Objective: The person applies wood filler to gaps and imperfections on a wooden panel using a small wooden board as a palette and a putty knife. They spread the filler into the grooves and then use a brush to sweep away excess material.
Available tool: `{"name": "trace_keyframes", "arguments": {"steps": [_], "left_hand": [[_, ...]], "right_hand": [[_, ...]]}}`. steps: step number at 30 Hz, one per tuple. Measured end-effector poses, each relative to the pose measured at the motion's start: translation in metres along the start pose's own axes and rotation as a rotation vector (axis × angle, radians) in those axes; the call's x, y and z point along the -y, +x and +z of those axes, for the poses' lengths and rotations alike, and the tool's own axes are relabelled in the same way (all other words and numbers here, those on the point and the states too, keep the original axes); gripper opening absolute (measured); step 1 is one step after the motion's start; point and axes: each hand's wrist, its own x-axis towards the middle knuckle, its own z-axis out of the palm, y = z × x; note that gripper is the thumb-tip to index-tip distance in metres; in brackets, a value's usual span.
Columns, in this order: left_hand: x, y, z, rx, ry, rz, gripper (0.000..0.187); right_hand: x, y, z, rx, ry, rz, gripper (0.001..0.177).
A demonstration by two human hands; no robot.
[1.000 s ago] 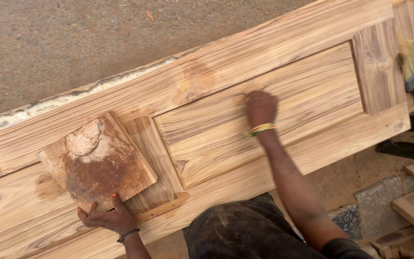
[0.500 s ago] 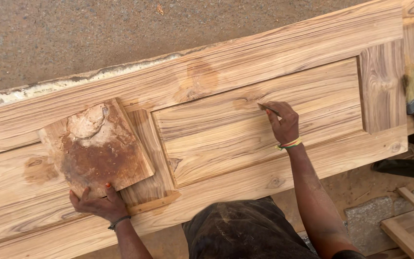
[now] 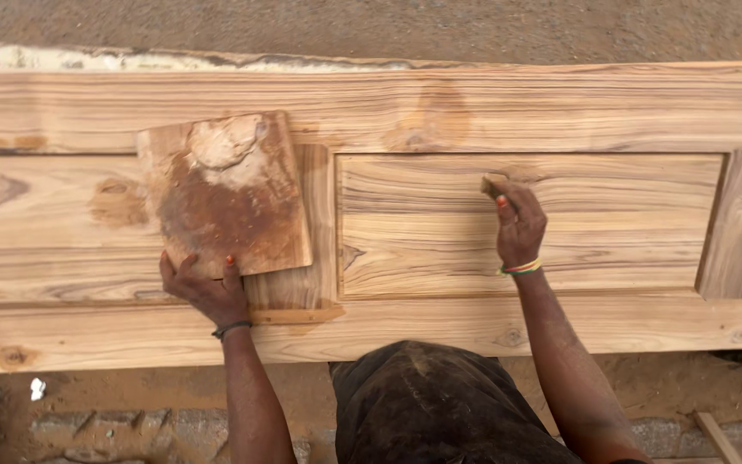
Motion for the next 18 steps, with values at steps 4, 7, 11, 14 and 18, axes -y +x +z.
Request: {"name": "trace_keyframes", "arguments": {"steps": [4,7,11,14,18], "left_hand": [[-0.006,0.0,-0.004,0.019,0.001,-0.033,0.073],[-0.004,0.006,-0.004,0.016,0.015,-0.011,0.072],[-0.004,0.009,-0.007,0.012,0.003,-0.005,0.071],[-0.001,0.007,-0.007,0.022,0.02,-0.01,0.07],[0.013,0.008,0.002,0.04,0.041,-0.021,0.068]], "right_hand": [[0.042,-0.022,0.044,0.073,0.098,-0.038,0.028],[0.076,-0.027,0.084,0.124,0.064,-0.089,0.021],[0.101,-0.018,0.131,0.055,0.042,-0.205,0.032],[0.106,-0.01,0.157,0.033,-0.102,-0.312,0.038],[0.105,-0.002,0.184,0.02,-0.285,-0.434,0.039]]}}
